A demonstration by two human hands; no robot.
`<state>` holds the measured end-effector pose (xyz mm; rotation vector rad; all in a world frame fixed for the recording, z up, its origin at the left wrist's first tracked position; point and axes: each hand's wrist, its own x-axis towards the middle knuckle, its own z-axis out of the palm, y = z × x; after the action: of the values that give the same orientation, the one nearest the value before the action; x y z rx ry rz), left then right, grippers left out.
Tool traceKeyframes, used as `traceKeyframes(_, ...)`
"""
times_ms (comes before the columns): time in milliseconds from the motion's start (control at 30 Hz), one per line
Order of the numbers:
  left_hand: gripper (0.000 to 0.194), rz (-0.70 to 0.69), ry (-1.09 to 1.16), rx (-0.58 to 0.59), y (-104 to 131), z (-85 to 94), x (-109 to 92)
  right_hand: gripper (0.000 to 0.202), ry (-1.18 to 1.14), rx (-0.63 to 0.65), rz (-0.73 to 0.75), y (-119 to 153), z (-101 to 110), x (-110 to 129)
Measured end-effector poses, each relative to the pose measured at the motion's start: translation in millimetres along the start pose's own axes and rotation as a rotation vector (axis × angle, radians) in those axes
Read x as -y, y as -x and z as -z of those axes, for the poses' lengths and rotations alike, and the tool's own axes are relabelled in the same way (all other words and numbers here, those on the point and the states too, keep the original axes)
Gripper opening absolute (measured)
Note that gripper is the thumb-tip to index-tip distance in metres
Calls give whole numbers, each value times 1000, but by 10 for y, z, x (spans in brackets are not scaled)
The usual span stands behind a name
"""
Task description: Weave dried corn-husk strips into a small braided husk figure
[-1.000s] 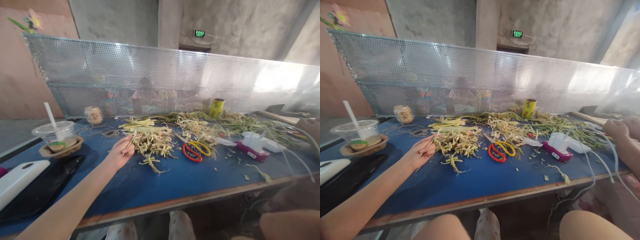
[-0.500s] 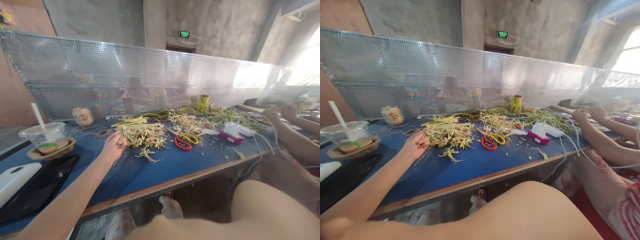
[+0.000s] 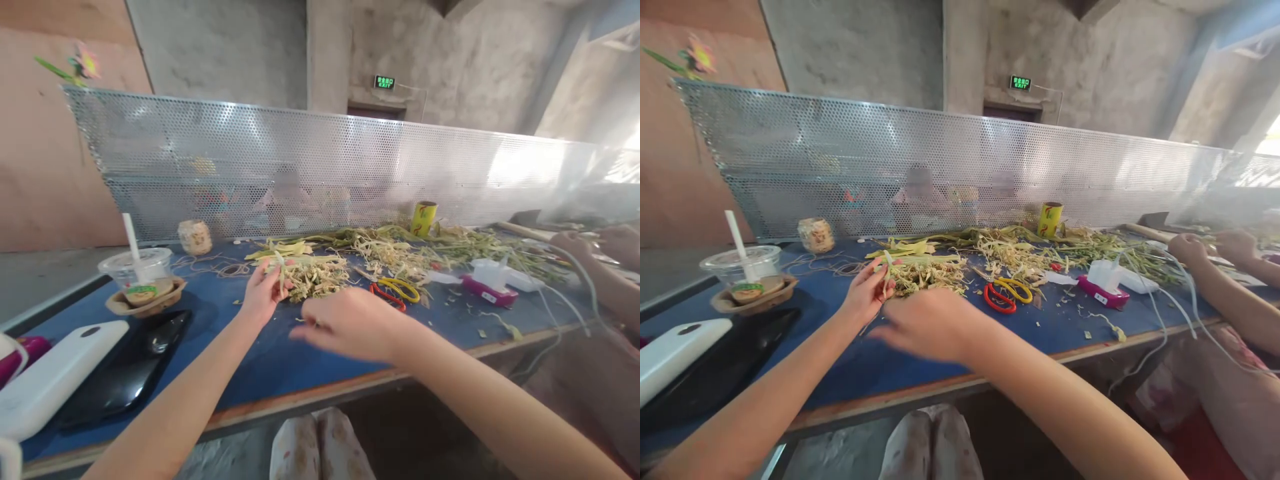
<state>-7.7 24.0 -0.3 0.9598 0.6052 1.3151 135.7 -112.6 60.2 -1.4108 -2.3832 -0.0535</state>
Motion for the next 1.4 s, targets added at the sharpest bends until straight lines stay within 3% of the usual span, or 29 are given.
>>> traceKeyframes(133,81,-17,-77,58,57,-41,27,42,-294,-17,-236,-497,-242,-525)
traceKeyframes(233,97,-17,-124,119,77,-41,37,36,-438,-57,-215,-745,-450,-762)
traceKeyframes(367,100,-28,-178,169,57,-8,28,33,-545,-3,-88,-886,-614,-777)
traceKeyframes(567,98,-73,-325,273,21,89,9,32,-750,129,-38,-798,-725,-872)
traceKeyframes(667,94,-254,-617,363,67,133,10,27,-961,194,-90,-728,-751,-918)
traceKeyframes(800,97,-424,-835,323,117,114,-46,24,-1082,178,-100,-708,-729,-932)
traceKeyframes(933,103,-561,-906,254,115,29,-145,28,-1141,138,-111,-699,-678,-958)
traceKeyframes(1067,98,-442,-904,300,100,-79,-223,28,-1191,136,-109,-684,-660,-983)
traceKeyframes(1200,107,-331,-788,345,71,-156,-303,28,-1239,117,-51,-689,-691,-1007)
traceKeyframes(1400,108,-213,-613,322,37,-152,-282,24,-1219,177,-86,-682,-709,-1019)
